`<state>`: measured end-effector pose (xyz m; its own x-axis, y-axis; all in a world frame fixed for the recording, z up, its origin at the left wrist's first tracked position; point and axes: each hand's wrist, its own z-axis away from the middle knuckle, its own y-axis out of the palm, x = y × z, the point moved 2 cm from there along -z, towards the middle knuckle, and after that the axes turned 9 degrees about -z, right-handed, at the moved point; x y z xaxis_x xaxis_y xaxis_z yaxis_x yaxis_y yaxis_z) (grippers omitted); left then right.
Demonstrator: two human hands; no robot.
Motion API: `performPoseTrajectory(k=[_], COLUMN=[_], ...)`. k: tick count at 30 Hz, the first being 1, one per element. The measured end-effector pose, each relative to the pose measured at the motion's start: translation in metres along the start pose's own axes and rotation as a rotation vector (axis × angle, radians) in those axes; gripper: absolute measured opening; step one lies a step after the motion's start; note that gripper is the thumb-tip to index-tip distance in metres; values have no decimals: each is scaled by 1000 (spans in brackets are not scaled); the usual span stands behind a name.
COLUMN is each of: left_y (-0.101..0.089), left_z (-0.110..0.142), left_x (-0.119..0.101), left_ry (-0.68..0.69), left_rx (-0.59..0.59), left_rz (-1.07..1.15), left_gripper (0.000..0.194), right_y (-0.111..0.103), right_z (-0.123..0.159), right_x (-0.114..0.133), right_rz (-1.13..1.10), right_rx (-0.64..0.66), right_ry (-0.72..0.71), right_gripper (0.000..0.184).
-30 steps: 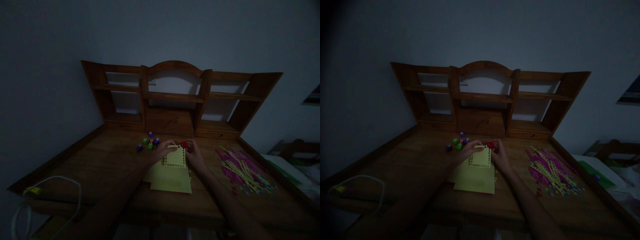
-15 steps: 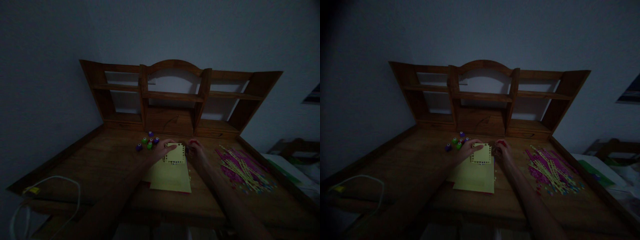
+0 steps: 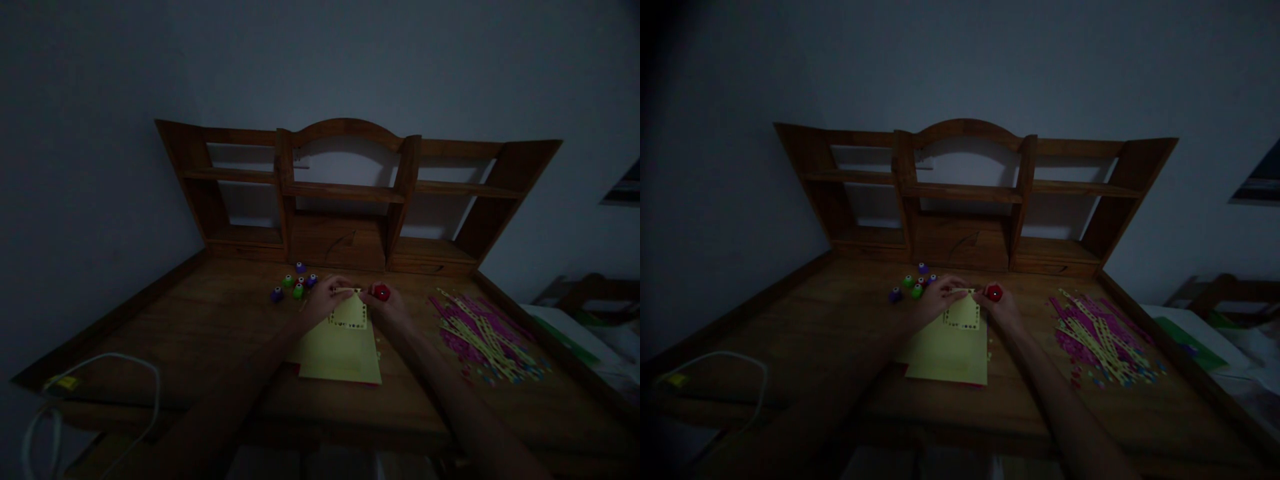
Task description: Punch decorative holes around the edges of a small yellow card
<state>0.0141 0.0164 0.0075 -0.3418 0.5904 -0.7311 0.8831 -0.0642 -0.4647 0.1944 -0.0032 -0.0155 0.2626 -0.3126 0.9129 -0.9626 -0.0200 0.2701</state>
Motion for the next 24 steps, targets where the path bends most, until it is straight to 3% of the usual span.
performPoseTrajectory(k=[3, 8, 12, 18, 24], left_y=[-6, -12, -14, -12, -9], left_z=[1, 3, 4, 6, 9], left_x=[-10, -23, -27, -33, -36], left_ry=[167, 496, 690, 806, 826], left_rx=[-95, -48, -78, -38, 22], left_rz=[-241, -680, -857, -971, -970], left_gripper=[26, 23, 18, 16, 23], right_y=[-2, -3, -1, 2, 3], right_z=[-1, -1, -1, 2, 4], right_x=[-4, -6, -4, 2, 6], right_rz=[38, 112, 127, 107, 77], right_rx=[22, 39, 40, 33, -28], right_ry=[-19, -57, -77, -54, -26], right_gripper=[31, 27, 26, 26, 25])
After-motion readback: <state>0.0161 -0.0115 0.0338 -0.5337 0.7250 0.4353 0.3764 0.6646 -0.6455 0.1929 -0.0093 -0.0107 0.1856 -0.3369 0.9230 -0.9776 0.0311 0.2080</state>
